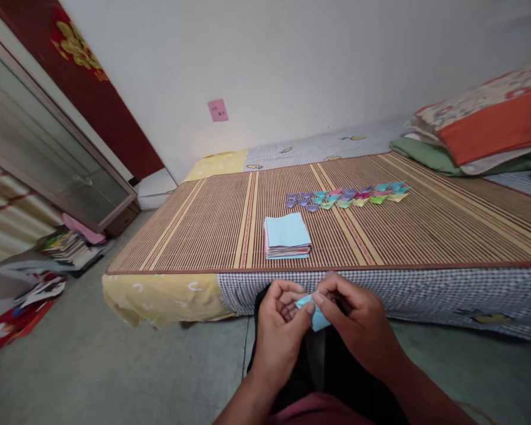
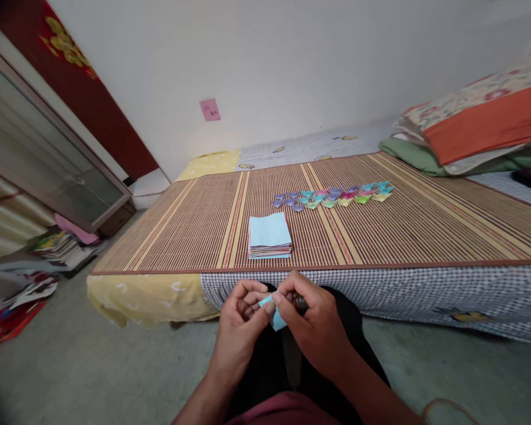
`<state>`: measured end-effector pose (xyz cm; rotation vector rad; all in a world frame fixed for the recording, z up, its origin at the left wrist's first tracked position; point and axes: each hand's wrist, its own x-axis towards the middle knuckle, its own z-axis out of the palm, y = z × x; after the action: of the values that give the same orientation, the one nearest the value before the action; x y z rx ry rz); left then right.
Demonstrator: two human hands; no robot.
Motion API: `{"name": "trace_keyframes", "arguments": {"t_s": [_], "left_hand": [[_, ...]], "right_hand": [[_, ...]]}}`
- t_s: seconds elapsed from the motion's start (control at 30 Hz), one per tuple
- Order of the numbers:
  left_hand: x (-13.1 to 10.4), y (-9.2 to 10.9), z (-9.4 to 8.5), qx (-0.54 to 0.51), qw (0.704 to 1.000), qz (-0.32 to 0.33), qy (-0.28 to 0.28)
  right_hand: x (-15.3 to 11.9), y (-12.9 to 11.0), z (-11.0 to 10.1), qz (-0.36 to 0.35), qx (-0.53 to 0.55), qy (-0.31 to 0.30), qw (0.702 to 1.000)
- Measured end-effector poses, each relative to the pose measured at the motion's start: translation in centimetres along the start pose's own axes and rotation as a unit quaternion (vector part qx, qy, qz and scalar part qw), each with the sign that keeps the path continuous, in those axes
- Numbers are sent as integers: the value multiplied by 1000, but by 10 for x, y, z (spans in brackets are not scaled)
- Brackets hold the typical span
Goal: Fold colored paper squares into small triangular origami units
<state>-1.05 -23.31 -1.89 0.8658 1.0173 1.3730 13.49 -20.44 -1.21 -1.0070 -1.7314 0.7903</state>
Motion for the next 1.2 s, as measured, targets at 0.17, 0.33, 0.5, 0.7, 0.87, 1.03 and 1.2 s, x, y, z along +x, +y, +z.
{"name": "trace_keyframes", "arguments": {"t_s": [0.17, 0.33, 0.5, 0.7, 0.87, 1.03, 1.2], "left_hand": [[2, 3, -2, -1, 999, -43, -31], [2, 5, -2, -17, 998, -45, -36], [0, 6, 0, -20, 999, -18, -34], [0, 5, 0, -3, 1000, -13, -29], [-1, 7, 0, 24, 999, -4, -23], [0, 9, -2, 43, 998, -11, -46], [2, 7, -5, 55, 997, -19, -46]], "right_hand": [[-1, 2, -2, -37, 11, 19, 999], [0, 3, -3, -83, 2, 37, 996], [1, 5, -3, -86, 5, 41, 995], [0, 3, -3, -55, 27, 37, 997], [2, 3, -2, -39, 36, 37, 998], [2, 5, -1, 34, 56, 18, 998], [1, 9, 2, 73, 101, -24, 992]]}}
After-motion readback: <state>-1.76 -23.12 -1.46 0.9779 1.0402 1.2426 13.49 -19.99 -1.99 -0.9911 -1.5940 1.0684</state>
